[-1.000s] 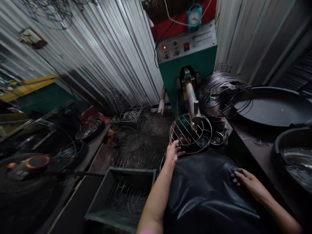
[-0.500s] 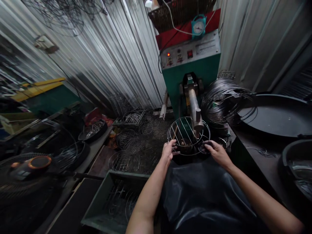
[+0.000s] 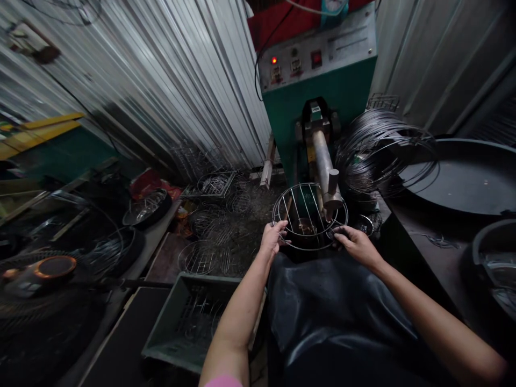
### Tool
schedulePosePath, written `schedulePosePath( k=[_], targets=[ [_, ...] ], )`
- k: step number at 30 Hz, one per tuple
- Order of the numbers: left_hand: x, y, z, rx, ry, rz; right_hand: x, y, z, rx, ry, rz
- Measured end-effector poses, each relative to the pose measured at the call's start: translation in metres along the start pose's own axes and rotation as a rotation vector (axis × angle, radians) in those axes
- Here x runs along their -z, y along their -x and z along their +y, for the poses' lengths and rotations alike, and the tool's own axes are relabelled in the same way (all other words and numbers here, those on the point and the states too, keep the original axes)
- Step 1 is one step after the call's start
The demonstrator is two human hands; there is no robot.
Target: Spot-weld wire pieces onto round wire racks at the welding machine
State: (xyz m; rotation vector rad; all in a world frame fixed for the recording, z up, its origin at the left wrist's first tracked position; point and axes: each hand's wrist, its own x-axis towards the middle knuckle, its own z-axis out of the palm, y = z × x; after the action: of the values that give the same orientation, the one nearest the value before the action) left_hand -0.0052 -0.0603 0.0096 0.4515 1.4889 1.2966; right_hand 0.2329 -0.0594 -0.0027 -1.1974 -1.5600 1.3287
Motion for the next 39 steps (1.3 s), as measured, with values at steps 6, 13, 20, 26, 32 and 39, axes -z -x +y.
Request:
schedulePosePath(
  k=[6, 13, 20, 26, 32, 39],
  targets=[
    [-0.0004, -0.0006, 0.0025, -0.003, -0.025, -0.021, 0.0011, -0.0001, -0.0006, -0.012, -0.06, 0.017],
    [-0.0011, 0.0025, 0.0061, -0.001, -0.028, -0.025, 0.0, -0.0002, 0.0002, -0.01, -0.081, 0.027],
    [-0.0003, 0.0014, 0.007, 0.008, -0.029, -0.049, -0.0001, -0.0008, -0.0004, 0.019, -0.067, 0.018],
    [-0.0019, -0.0013, 0.0086, 0.047, -0.023, -0.021, 0.0012, -0.0027, 0.0008, 0.033, -0.032, 0.005],
    [-0.0038, -0.0043, 0.0093, 0.077, -0.031, -0.039, -0.0007, -0.0014, 0.0016, 0.128, 0.121, 0.093],
    [-0.0012, -0.005, 0.0024, 0.037, -0.019, -0.035, -0.0039, 0.0039, -0.0026, 0.141, 0.259, 0.191]
  ],
)
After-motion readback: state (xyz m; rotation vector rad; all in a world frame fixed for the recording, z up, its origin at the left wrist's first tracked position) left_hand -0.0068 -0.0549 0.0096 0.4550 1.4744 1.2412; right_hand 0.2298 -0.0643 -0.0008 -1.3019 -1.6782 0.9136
